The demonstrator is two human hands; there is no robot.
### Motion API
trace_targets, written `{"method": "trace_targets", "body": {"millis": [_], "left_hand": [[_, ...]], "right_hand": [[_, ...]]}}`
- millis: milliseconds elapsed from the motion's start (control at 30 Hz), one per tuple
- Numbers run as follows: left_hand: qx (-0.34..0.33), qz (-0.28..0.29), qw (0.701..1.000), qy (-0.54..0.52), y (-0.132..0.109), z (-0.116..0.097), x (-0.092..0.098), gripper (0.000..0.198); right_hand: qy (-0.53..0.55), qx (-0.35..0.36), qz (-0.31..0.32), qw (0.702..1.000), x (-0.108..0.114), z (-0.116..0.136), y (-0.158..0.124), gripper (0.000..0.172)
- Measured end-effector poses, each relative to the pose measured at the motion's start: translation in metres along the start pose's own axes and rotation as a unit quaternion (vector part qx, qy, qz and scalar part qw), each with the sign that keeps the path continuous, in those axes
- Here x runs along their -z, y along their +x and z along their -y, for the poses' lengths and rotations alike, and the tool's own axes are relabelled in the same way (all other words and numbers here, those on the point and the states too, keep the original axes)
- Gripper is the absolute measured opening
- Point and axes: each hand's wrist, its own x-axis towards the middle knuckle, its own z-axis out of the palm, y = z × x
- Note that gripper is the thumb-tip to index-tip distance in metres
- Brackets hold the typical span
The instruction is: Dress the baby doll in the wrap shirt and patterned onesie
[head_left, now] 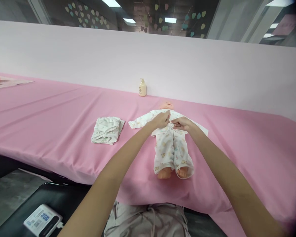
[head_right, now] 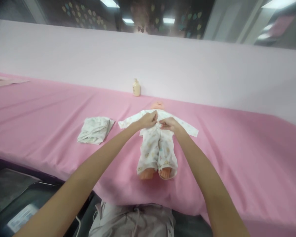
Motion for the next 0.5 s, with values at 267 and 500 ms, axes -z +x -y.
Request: {"method": "trace_targets", "body": {"millis": [267, 500], "left_hand": [[0.114, -0.070, 0.988, 0.075, -0.020, 0.006, -0.016, 0.022], [-0.015, -0.215, 0.974, -0.072, -0.074, -0.094, 0.002, 0.015]], "right_hand": [[-0.094, 0.116, -0.144, 0.978, -0.030, -0.021, -0.013, 0.013], [-0.442, 0.307, -0.198, 0.819, -0.052, -0.035, -0.056, 0.025]]}}
